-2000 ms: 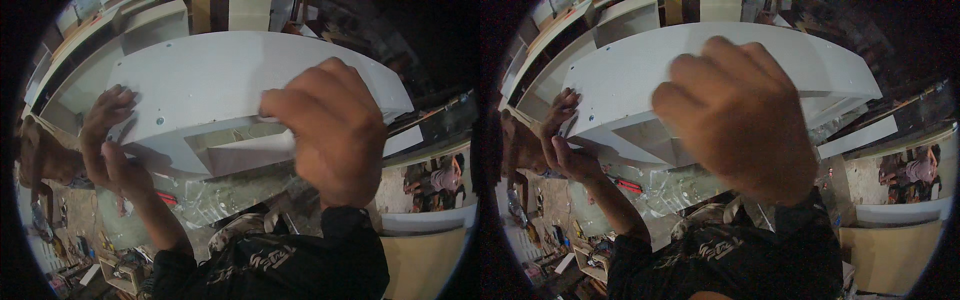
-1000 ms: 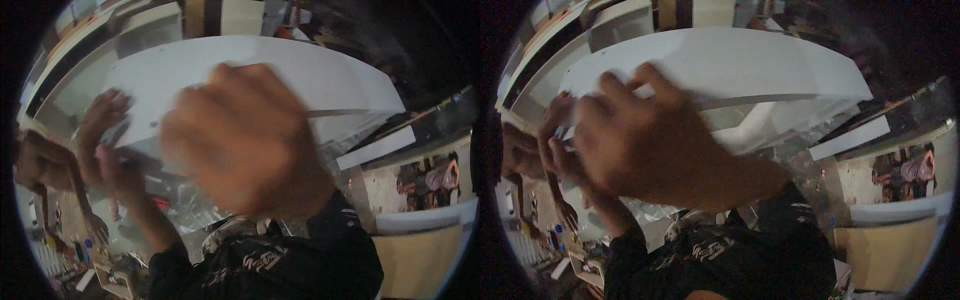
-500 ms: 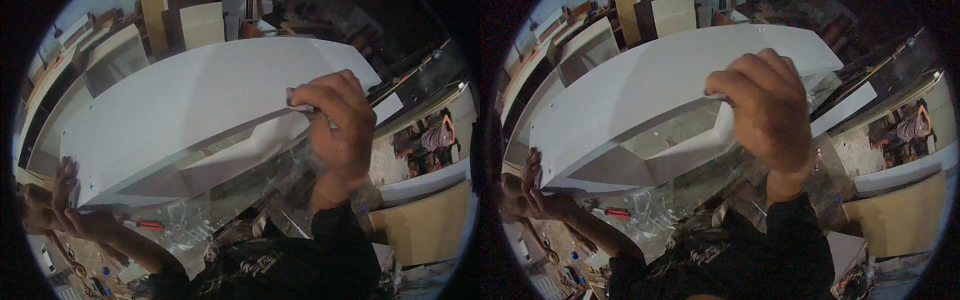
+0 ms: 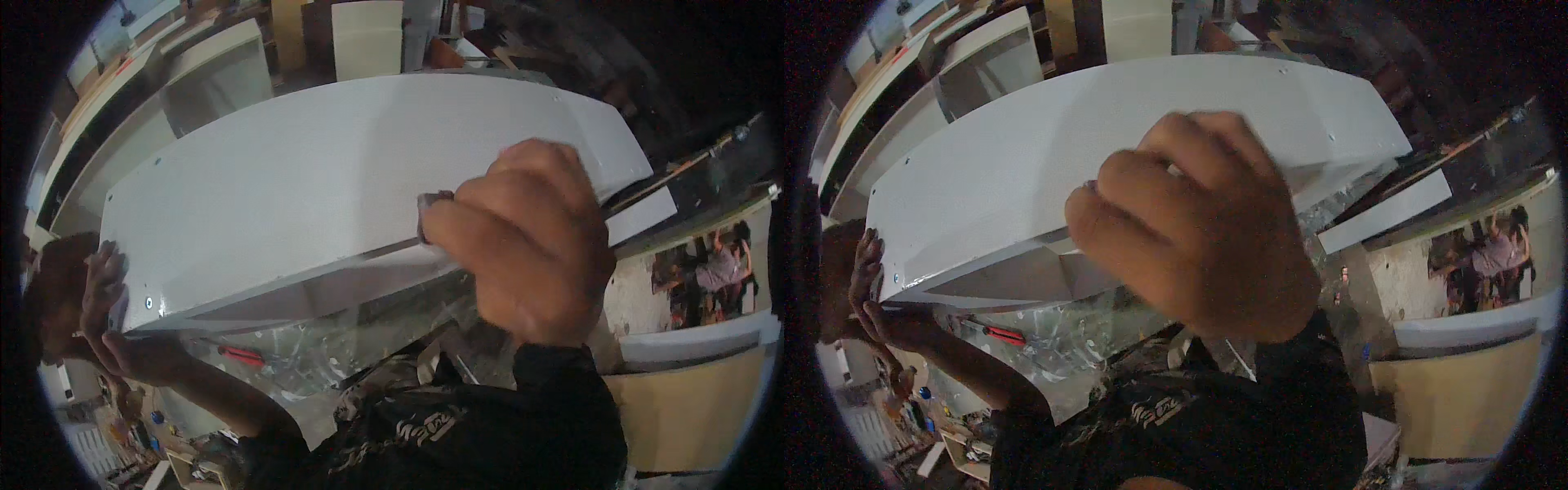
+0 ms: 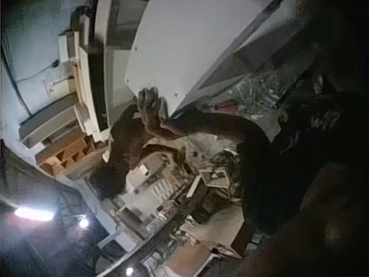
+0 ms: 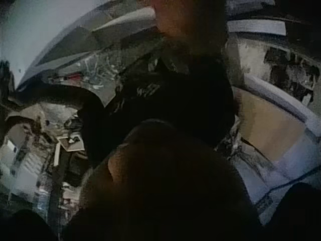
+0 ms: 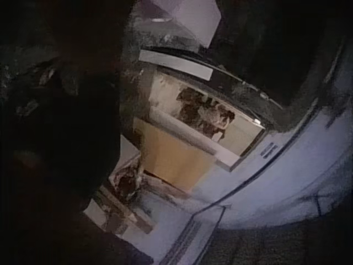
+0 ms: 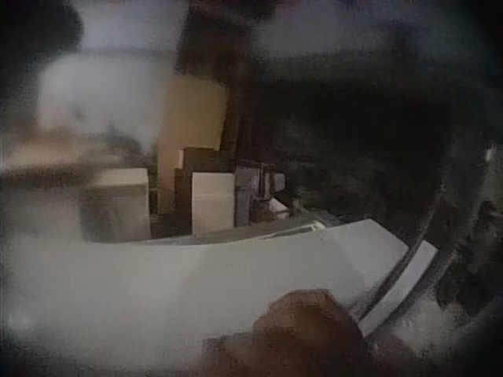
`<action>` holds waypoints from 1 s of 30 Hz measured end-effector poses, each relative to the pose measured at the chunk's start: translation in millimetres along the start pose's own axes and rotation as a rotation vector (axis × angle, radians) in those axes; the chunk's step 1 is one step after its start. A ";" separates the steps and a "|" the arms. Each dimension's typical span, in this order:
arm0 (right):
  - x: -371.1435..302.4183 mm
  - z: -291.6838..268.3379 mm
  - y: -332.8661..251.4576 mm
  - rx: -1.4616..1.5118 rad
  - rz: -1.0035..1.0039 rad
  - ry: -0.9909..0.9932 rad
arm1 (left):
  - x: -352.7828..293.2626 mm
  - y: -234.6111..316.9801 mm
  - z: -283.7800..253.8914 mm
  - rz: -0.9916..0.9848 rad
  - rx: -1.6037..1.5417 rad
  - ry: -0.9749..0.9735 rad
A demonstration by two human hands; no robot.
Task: The person sands the inner edges of a white wooden cabinet piece using a small piece of sandpaper, applying water from a bottle to the surface between sanding actions.
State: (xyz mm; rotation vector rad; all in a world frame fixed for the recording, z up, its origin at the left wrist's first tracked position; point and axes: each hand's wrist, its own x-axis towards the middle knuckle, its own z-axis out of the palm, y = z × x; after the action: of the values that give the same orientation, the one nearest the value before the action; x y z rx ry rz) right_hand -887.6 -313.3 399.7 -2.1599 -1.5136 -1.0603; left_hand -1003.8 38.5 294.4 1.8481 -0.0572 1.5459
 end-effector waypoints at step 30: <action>-33.1 13.7 15.7 0.142 0.107 0.137 | -6.9 3.7 -10.8 -0.052 0.053 0.018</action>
State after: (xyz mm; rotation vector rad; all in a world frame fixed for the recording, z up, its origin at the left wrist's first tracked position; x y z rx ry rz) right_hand -873.7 -333.7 369.4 -2.0052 -1.3532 -1.0112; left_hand -1016.5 38.8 290.4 1.8619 0.0407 1.5418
